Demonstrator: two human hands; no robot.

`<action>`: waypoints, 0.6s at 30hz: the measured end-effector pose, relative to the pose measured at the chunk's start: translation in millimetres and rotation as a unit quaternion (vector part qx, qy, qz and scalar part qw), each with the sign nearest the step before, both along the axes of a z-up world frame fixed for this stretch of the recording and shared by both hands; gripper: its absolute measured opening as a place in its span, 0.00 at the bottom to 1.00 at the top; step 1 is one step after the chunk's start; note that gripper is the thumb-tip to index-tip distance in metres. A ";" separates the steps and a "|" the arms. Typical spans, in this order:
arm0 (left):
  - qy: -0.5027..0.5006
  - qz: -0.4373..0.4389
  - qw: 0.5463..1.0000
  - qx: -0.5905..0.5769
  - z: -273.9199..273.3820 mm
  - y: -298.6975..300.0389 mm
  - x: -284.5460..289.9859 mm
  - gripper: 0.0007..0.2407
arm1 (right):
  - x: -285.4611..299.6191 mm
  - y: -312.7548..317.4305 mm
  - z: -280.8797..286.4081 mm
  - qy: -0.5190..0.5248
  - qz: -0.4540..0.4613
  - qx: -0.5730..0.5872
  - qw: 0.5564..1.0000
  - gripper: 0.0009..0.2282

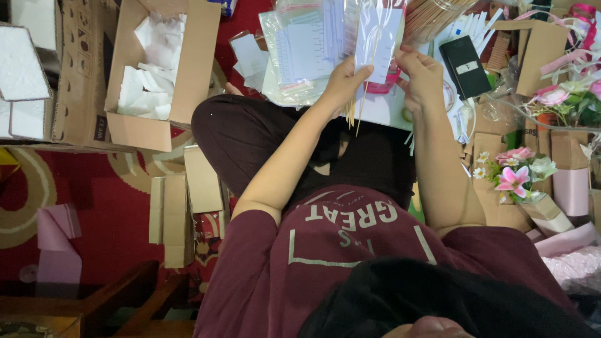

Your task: The person sits on the floor and assembles small craft kits by inserting wooden sticks into small white paper cards. They then place the assembled items into clear plastic bags. The workspace is cluttered with boxes, tape, and other craft supplies.

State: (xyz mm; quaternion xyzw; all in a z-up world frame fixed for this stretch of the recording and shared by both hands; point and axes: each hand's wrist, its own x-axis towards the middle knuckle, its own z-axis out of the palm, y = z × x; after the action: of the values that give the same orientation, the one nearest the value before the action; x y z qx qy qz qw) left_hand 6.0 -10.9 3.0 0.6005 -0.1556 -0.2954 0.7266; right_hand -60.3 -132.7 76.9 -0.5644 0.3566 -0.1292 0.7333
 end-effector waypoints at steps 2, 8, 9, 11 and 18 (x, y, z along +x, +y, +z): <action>0.004 0.007 1.000 -0.006 -3.0 -1.4 -1.4 0.12 | -2.0 1.2 -7.7 -0.008 -0.007 0.006 1.000 0.07; 0.041 0.012 0.997 -0.059 -1.0 0.7 -2.2 0.13 | -6.6 -4.6 -52.3 -0.110 -0.085 0.058 0.989 0.10; 0.046 0.010 0.998 -0.051 1.7 1.2 -2.7 0.12 | -7.5 -5.4 -56.1 -0.119 -0.090 0.051 0.988 0.03; 0.051 0.006 0.998 -0.043 5.1 2.3 -3.4 0.12 | -8.8 -5.2 -60.9 -0.127 -0.095 0.045 0.986 0.06; 0.061 0.016 0.998 -0.020 11.8 4.4 -4.6 0.12 | -12.0 2.1 -63.0 -0.093 -0.093 -0.052 0.990 0.09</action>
State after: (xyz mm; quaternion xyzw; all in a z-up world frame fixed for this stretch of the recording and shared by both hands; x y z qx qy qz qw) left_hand 1.4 -6.5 14.8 0.5689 -0.1072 -0.3171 0.7512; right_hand -72.3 -130.6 13.9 -0.5515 0.3304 -0.2672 0.7179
